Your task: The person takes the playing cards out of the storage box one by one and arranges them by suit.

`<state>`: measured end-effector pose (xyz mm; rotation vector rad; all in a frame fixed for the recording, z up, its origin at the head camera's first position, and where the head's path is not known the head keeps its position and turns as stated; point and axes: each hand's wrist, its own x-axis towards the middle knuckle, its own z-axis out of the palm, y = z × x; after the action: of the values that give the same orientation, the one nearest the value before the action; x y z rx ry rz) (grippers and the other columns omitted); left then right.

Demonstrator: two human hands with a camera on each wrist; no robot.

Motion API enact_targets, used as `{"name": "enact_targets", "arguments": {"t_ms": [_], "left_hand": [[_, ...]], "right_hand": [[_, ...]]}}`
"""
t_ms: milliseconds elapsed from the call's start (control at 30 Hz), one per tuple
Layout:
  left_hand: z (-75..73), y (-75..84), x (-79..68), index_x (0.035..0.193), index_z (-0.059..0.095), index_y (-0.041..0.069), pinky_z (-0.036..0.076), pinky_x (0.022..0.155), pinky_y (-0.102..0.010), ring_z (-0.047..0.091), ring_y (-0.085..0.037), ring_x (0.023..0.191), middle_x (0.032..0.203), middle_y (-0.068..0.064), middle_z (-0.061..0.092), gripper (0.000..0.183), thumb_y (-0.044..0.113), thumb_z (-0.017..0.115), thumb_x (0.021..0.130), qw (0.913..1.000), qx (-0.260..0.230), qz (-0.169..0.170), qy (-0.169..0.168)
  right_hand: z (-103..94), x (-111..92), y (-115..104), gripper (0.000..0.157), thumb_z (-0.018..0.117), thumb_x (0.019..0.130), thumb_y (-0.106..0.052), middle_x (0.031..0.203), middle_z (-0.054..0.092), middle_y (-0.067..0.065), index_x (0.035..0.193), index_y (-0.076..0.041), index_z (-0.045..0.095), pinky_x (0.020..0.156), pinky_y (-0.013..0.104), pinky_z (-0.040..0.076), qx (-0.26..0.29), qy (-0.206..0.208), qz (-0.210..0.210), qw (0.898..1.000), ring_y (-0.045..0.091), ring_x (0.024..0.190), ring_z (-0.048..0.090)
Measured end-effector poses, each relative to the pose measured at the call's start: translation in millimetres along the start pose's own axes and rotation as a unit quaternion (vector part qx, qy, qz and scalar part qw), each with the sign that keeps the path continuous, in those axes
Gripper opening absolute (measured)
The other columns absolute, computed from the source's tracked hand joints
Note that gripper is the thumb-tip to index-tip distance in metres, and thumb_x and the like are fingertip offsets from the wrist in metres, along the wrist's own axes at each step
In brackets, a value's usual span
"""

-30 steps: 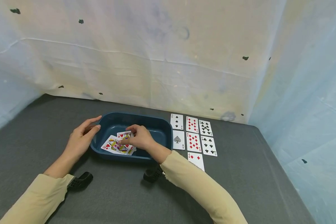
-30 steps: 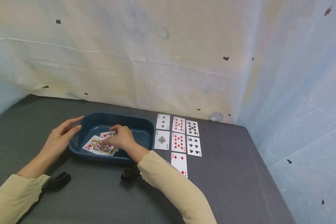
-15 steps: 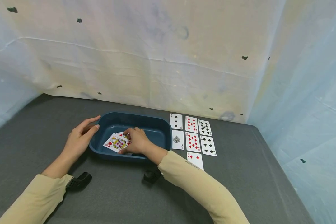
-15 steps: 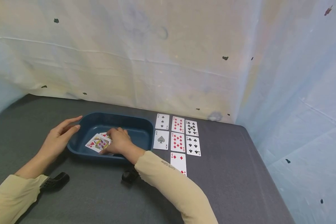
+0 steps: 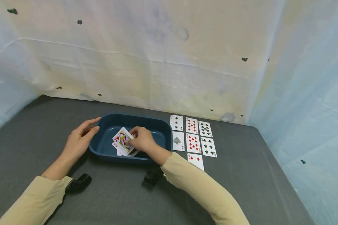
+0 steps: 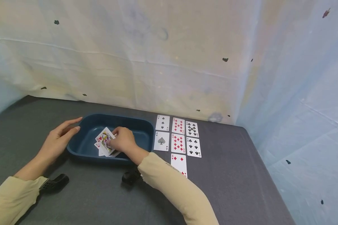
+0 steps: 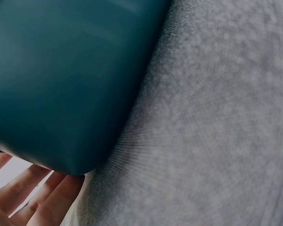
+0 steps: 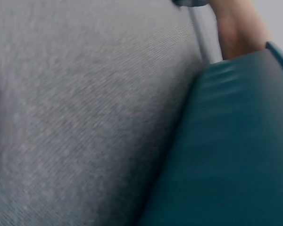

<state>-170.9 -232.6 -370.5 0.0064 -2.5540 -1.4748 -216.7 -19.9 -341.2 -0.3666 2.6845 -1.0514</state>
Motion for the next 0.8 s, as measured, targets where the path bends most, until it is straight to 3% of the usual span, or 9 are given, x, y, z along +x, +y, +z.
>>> {"name": "enact_targets", "arguments": {"t_ms": [133,400,600,800], "left_hand": [[1.0,-1.4,-0.2,0.149,0.036,0.020,0.038,0.091,-0.062,0.046,-0.044,0.122,0.136,-0.028,0.050,0.052,0.040,0.042,0.102,1.0000,-0.004,0.000,-0.002],[1.1,-1.0,-0.4,0.149,0.037,0.019,0.039,0.090,-0.061,0.046,-0.044,0.122,0.137,-0.028,0.049,0.052,0.040,0.042,0.102,1.0000,-0.009,-0.002,0.000],[1.6,-0.7,0.2,0.148,0.037,0.017,0.038,0.091,-0.062,0.046,-0.045,0.122,0.137,-0.029,0.049,0.052,0.039,0.042,0.102,1.0000,-0.005,0.000,0.007],[2.0,-1.0,0.7,0.149,0.036,0.018,0.038,0.092,-0.062,0.045,-0.046,0.124,0.138,-0.029,0.047,0.052,0.040,0.041,0.102,1.0000,-0.007,-0.005,0.003]], "right_hand": [[-5.5,-3.6,2.6,0.036,0.073,0.084,-0.010,0.085,0.061,0.003,0.118,-0.006,0.061,0.057,0.021,0.052,0.041,0.011,-0.015,0.999,0.011,0.072,0.058],[-26.8,-18.7,13.9,0.066,0.069,0.087,-0.006,0.104,0.060,0.012,0.144,-0.017,0.039,0.062,0.024,0.052,0.126,0.036,-0.086,0.988,0.018,0.082,0.067],[-44.1,-29.3,30.1,0.055,0.062,0.090,-0.001,0.112,0.055,0.018,0.141,-0.012,0.045,0.063,0.027,0.055,0.175,0.049,-0.143,0.973,0.027,0.088,0.069],[-59.6,-38.1,45.6,0.048,0.062,0.087,0.005,0.117,0.053,0.021,0.133,-0.002,0.049,0.070,0.031,0.057,0.223,0.075,-0.161,0.959,0.029,0.093,0.066]]}}
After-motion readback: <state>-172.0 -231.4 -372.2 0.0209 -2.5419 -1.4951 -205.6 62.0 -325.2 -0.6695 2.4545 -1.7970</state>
